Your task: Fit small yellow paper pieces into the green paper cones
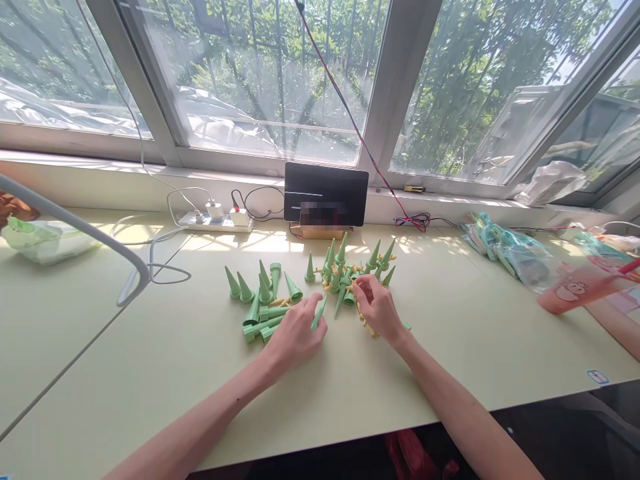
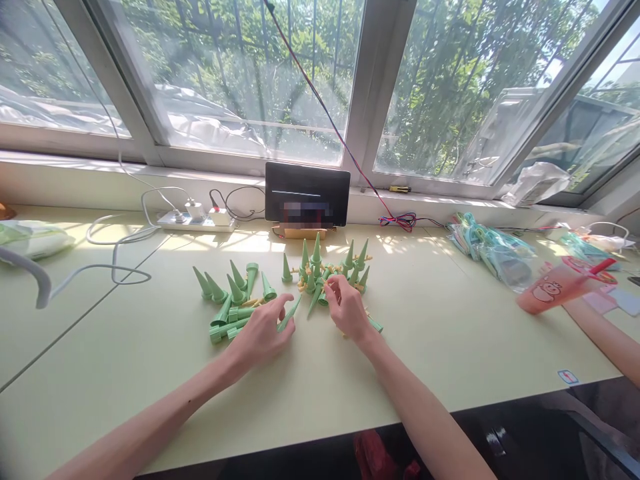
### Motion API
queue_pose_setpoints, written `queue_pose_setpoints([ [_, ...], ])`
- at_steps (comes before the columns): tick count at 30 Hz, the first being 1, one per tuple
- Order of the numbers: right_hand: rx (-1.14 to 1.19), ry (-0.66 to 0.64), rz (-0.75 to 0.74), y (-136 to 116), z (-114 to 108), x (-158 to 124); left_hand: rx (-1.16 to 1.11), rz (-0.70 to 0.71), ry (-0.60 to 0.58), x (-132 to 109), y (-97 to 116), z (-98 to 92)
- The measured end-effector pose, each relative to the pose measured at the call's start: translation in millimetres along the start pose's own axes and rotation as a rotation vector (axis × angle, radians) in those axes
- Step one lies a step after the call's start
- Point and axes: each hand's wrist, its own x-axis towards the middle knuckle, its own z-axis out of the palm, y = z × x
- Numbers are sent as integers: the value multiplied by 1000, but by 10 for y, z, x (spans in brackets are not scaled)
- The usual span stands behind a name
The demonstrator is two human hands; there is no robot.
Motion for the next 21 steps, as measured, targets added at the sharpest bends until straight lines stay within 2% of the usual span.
queue_pose_setpoints([
  [7,77,27,15,-21,58,-27,-46,72,5,1,18,-7],
  [10,84,40,13,-32,79,-45,-135,56,39,-7,29,12],
  [14,93,31,3,-47,104,-64,-314,-41,82,-16,62,35],
  [21,126,-31,7,-53,152,-64,-763,-281,59,8,123,62],
])
